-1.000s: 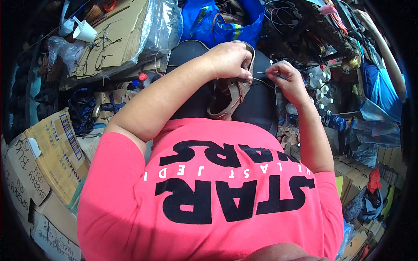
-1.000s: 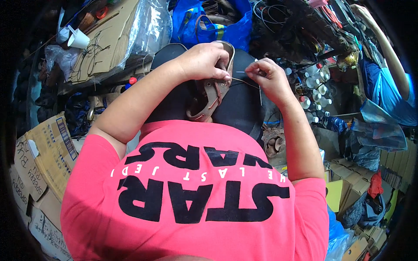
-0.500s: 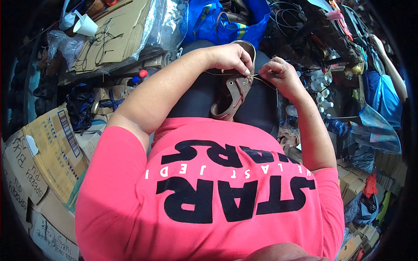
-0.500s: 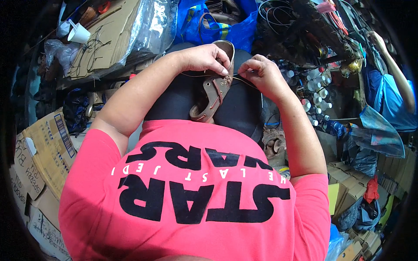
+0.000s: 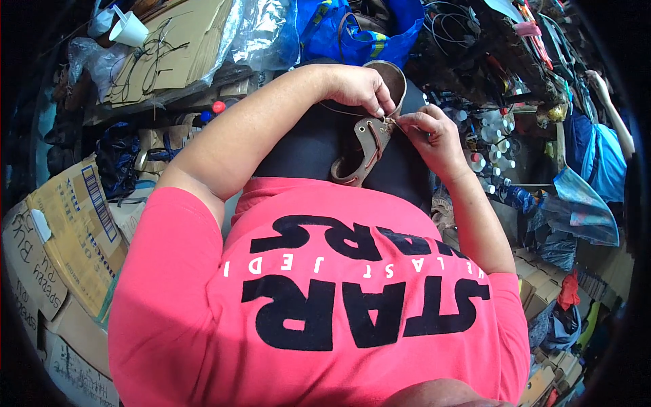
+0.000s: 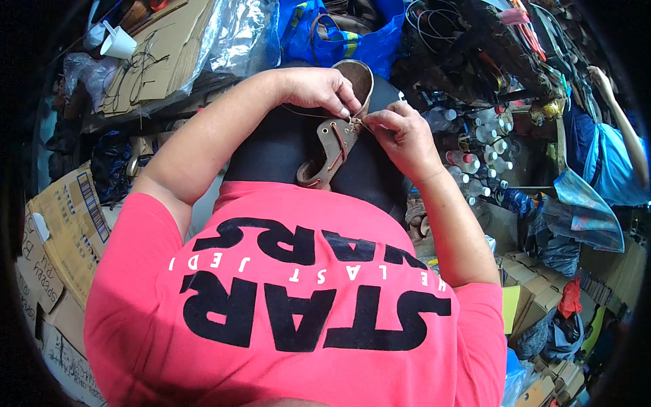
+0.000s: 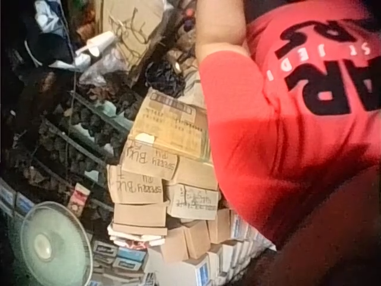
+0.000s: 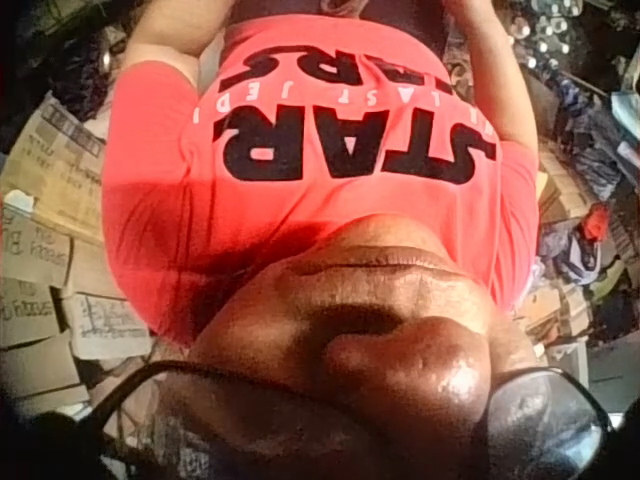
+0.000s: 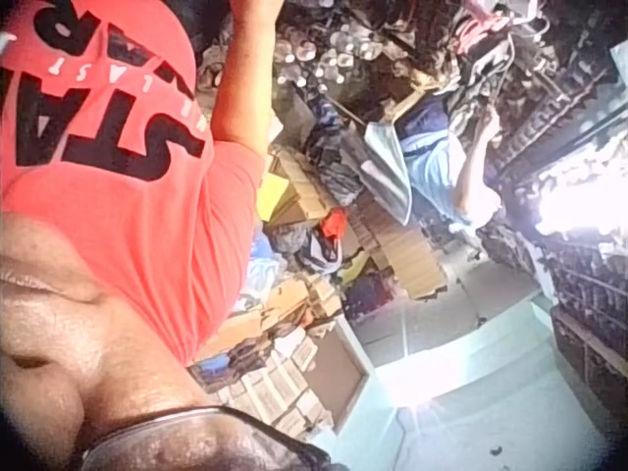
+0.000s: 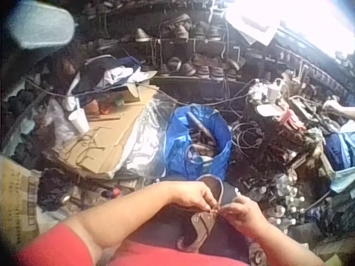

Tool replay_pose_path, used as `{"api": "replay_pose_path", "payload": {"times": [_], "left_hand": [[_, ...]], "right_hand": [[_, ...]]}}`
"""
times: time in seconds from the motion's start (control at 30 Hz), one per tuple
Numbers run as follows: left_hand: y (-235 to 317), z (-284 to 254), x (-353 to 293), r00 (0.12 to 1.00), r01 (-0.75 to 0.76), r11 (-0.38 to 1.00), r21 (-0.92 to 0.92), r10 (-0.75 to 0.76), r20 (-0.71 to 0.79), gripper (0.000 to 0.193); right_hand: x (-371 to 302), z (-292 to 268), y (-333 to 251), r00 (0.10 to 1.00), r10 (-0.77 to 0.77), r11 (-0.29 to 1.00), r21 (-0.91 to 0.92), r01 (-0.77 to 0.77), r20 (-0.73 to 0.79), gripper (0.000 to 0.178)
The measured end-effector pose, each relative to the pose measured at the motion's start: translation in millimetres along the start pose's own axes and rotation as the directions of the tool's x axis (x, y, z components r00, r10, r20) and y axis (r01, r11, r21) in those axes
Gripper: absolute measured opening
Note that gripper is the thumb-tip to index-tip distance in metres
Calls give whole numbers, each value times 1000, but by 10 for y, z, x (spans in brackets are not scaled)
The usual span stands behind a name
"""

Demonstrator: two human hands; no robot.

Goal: The recorder is lacing or threading laces through a leather shoe in a workshop.

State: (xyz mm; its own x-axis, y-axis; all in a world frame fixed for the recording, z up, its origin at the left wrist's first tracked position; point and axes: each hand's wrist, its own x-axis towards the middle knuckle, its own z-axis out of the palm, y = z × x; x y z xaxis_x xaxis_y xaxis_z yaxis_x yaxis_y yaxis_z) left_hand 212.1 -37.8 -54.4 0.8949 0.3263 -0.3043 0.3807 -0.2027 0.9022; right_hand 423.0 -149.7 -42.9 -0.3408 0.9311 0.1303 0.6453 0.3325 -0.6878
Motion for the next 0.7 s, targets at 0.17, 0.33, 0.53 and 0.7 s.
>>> {"api": "replay_pose_path", "payload": {"times": [0.17,0.33,0.53,0.7], "left_hand": [[50,0,-9,999,-9,997,77,7,31,33],[31,21,-68,993,-119,980,160,121,-8,30],[13,34,69,877,-242,796,555,424,-226,22],[-108,15,93,910,-189,855,483,338,-241,24]], "right_hand": [[21,-45,-154,994,-87,973,-211,98,60,18],[173,-124,-513,960,-68,804,-555,215,272,18],[380,-102,-499,903,-124,701,-608,372,410,15],[371,32,-299,954,-29,862,-476,175,300,11]]}}
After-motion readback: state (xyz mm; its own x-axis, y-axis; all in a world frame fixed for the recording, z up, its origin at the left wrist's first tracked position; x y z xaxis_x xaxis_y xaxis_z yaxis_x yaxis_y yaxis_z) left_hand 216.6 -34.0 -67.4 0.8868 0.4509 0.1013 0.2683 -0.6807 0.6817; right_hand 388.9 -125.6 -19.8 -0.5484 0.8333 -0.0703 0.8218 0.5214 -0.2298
